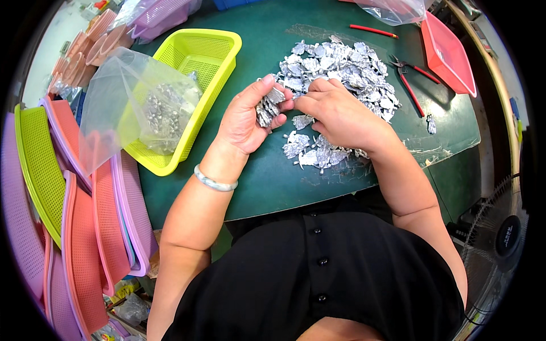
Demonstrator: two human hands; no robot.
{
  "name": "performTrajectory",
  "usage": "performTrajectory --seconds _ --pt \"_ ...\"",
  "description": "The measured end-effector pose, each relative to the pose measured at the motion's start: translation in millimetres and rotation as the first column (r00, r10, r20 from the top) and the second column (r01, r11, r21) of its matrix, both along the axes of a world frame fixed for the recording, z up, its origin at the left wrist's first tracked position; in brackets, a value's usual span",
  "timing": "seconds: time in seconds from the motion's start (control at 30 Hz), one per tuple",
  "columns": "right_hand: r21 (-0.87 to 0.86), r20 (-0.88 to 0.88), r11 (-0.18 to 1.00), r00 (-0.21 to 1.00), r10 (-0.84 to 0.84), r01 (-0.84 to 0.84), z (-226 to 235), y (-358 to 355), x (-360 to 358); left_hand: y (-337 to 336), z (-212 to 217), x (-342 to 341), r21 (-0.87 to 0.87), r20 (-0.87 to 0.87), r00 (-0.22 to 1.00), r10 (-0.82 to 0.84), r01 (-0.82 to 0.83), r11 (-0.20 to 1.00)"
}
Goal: The person sits at a green workbench and sorts small, silver-colored metal pieces by hand. They pick up individual pieces from a large pile, inspect them, and place them into a yellow plastic basket.
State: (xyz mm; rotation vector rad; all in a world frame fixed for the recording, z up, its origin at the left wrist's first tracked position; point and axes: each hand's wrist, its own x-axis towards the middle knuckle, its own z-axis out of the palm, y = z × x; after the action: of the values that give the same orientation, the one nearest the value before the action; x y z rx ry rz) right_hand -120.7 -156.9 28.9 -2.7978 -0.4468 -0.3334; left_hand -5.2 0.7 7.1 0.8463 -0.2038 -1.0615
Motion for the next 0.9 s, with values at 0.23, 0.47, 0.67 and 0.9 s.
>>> performTrajectory --seconds 0.23,0.47,0.67,0.9 --pt "0.045 0.007 0.999 1.000 -0.020 0.020 2 0 2 2 5 1 0.005 0.005 1.000 0.016 -0.016 1.000" --pt "0.358 0.117 0.933 0.990 -0.084 0.037 7 -4 6 2 4 0 0.007 -0.050 0.999 0.005 -0.004 1.000" --pt "0.515 0.350 0.851 0.932 -0.096 -0.106 8 -4 7 2 14 -8 0.180 0.058 0.972 -0.230 0.216 0.960" --pt "0.853 0.191 0.513 0.971 -0.141 -0.093 0 4 8 0 14 -17 0.157 0.057 0.994 -0.092 0.082 0.984"
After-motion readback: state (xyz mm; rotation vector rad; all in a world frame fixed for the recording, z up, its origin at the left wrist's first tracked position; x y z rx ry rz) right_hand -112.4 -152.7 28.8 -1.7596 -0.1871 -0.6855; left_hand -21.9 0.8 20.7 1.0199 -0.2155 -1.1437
